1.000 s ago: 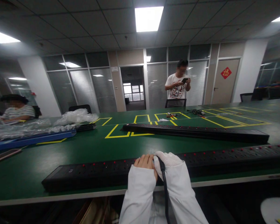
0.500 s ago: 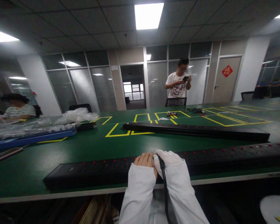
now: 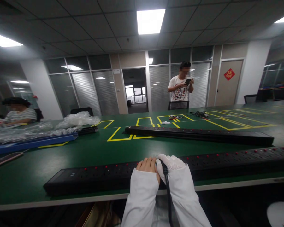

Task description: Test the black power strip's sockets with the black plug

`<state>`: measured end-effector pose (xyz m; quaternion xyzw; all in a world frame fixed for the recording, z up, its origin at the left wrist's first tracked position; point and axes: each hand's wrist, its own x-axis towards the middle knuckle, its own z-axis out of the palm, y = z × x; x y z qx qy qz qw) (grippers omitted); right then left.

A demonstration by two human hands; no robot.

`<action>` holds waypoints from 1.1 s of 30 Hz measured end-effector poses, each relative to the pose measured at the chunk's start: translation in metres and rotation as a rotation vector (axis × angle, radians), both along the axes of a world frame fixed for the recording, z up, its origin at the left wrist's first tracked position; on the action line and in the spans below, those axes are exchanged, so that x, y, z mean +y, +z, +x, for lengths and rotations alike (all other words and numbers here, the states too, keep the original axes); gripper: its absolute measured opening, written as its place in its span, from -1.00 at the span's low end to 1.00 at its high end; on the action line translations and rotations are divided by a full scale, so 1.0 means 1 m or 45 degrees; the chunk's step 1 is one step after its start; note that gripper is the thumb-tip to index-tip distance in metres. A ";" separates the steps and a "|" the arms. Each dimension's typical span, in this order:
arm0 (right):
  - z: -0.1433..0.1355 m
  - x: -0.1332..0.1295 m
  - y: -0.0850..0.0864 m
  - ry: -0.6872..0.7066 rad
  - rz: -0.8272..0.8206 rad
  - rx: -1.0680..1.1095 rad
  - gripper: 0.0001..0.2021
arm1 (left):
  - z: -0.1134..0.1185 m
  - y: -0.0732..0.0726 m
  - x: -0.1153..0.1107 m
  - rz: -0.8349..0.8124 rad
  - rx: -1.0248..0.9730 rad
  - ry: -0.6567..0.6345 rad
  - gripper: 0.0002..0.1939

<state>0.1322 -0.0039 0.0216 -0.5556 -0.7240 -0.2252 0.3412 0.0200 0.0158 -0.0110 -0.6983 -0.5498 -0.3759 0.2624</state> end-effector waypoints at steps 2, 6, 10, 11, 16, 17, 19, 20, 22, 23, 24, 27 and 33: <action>0.000 0.000 0.000 0.002 0.001 0.000 -0.69 | 0.000 0.000 0.001 0.003 0.009 -0.005 -0.67; 0.000 0.001 -0.001 0.005 0.005 0.008 -0.68 | -0.001 -0.002 0.003 0.010 0.010 -0.028 -0.68; -0.001 0.002 -0.001 0.011 0.012 0.020 -0.69 | -0.001 -0.004 0.004 0.027 0.005 -0.012 -0.68; -0.001 0.002 -0.001 0.013 0.013 0.022 -0.69 | -0.001 -0.004 0.003 0.025 0.000 -0.009 -0.68; 0.000 0.000 -0.001 0.011 0.009 0.027 -0.68 | 0.000 -0.001 0.001 -0.046 -0.014 -0.019 -0.67; 0.000 0.000 -0.001 0.009 0.007 0.028 -0.68 | 0.000 -0.001 0.001 -0.040 -0.020 -0.021 -0.67; 0.001 0.000 0.000 0.005 0.002 0.031 -0.69 | 0.001 -0.003 0.002 -0.002 -0.040 -0.020 -0.66; 0.001 0.000 0.000 0.003 -0.001 0.033 -0.69 | 0.001 -0.004 0.002 0.016 -0.049 -0.020 -0.66; 0.001 0.000 0.001 0.000 -0.009 0.037 -0.69 | 0.001 -0.005 0.004 0.033 -0.056 -0.030 -0.65; 0.001 0.000 0.001 -0.001 -0.015 0.038 -0.69 | 0.001 -0.006 0.004 0.033 -0.054 -0.038 -0.65; 0.001 -0.001 0.002 0.000 -0.022 0.040 -0.70 | 0.001 -0.007 0.005 0.032 -0.052 -0.044 -0.65; 0.001 -0.001 0.002 0.001 -0.049 0.045 -0.69 | 0.000 -0.009 0.006 0.040 -0.057 -0.061 -0.66; 0.001 -0.001 0.005 -0.007 -0.103 0.058 -0.70 | 0.000 -0.013 0.010 0.089 -0.042 -0.030 -0.67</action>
